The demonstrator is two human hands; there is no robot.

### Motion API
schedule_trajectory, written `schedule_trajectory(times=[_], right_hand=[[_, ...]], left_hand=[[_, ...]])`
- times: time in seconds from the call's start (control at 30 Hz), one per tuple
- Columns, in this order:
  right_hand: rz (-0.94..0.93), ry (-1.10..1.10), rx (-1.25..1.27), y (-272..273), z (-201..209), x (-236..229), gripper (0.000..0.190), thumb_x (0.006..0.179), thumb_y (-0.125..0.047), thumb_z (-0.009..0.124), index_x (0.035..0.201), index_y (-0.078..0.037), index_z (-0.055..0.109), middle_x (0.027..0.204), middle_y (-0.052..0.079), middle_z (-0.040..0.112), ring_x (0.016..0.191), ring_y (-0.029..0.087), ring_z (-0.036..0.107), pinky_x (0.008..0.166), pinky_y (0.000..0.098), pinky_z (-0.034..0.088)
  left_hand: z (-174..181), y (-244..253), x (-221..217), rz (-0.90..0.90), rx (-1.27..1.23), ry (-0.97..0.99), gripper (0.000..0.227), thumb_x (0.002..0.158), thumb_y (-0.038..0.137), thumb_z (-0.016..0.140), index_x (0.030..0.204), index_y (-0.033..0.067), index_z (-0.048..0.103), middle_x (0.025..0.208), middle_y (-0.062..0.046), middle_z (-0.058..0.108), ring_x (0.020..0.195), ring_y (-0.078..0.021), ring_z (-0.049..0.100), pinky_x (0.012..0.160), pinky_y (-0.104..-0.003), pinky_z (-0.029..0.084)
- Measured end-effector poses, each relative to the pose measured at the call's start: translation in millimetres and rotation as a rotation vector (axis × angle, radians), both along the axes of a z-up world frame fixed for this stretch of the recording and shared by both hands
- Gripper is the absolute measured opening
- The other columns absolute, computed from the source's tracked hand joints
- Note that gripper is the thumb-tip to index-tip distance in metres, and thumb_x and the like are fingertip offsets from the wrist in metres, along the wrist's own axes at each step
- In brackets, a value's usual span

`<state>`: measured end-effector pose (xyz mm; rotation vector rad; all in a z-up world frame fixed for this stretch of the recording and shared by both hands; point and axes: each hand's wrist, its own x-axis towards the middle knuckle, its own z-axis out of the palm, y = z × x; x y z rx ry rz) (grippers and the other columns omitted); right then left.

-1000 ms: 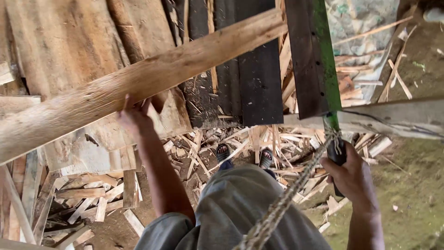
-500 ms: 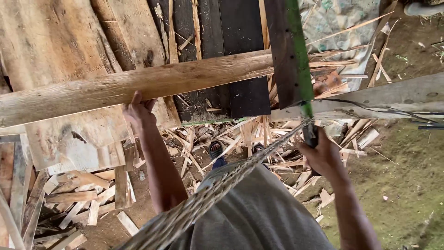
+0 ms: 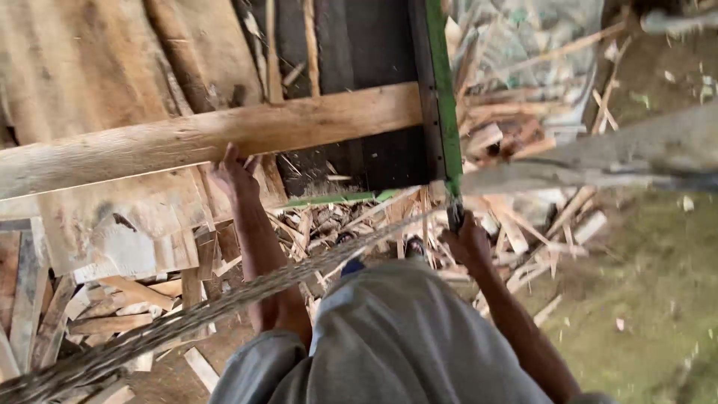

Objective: Splitting thin wood planks into narrower strips using a large manual lever-action blade cutter.

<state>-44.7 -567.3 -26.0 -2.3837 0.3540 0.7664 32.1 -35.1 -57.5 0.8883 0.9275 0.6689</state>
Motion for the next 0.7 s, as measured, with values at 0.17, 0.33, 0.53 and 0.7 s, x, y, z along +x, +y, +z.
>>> schedule_trajectory(times=[0.17, 0.33, 0.53, 0.7], right_hand=[[0.056, -0.301, 0.014, -6, 29, -2, 0.057, 0.083, -0.034, 0.077, 0.121, 0.002, 0.053, 0.083, 0.025, 0.072, 0.071, 0.04, 0.071, 0.06, 0.0523, 0.054], [0.093, -0.258, -0.096, 9, 130, 11, 0.056, 0.089, -0.041, 0.074, 0.124, -0.002, 0.056, 0.09, 0.023, 0.074, 0.078, 0.037, 0.075, 0.066, 0.0501, 0.058], [0.184, -0.451, -0.183, 5, 168, 17, 0.07, 0.092, -0.05, 0.069, 0.14, -0.002, 0.053, 0.097, 0.02, 0.074, 0.077, 0.034, 0.074, 0.071, 0.0503, 0.061], [0.049, -0.247, -0.082, 3, 150, 15, 0.067, 0.092, -0.051, 0.064, 0.144, -0.01, 0.054, 0.092, 0.015, 0.077, 0.071, 0.031, 0.077, 0.072, 0.0474, 0.065]], left_hand=[[70, -7, -9, 0.015, -0.057, -0.029, 0.034, 0.086, 0.005, 0.069, 0.119, 0.0082, 0.064, 0.102, -0.011, 0.073, 0.083, -0.0285, 0.08, 0.062, -0.039, 0.069], [57, 60, -13, -0.164, 0.161, -0.218, 0.013, 0.102, 0.005, 0.071, 0.109, -0.0043, 0.065, 0.095, -0.017, 0.068, 0.074, -0.0259, 0.072, 0.055, -0.037, 0.066], [110, 42, 25, -0.535, 0.171, -0.218, 0.011, 0.094, 0.005, 0.072, 0.103, 0.0005, 0.067, 0.094, -0.01, 0.073, 0.075, -0.0194, 0.073, 0.052, -0.029, 0.063], [47, -61, 41, -0.573, -0.011, -0.049, 0.007, 0.095, 0.007, 0.072, 0.1, 0.0042, 0.075, 0.094, -0.014, 0.076, 0.071, -0.02, 0.073, 0.06, -0.03, 0.069]])
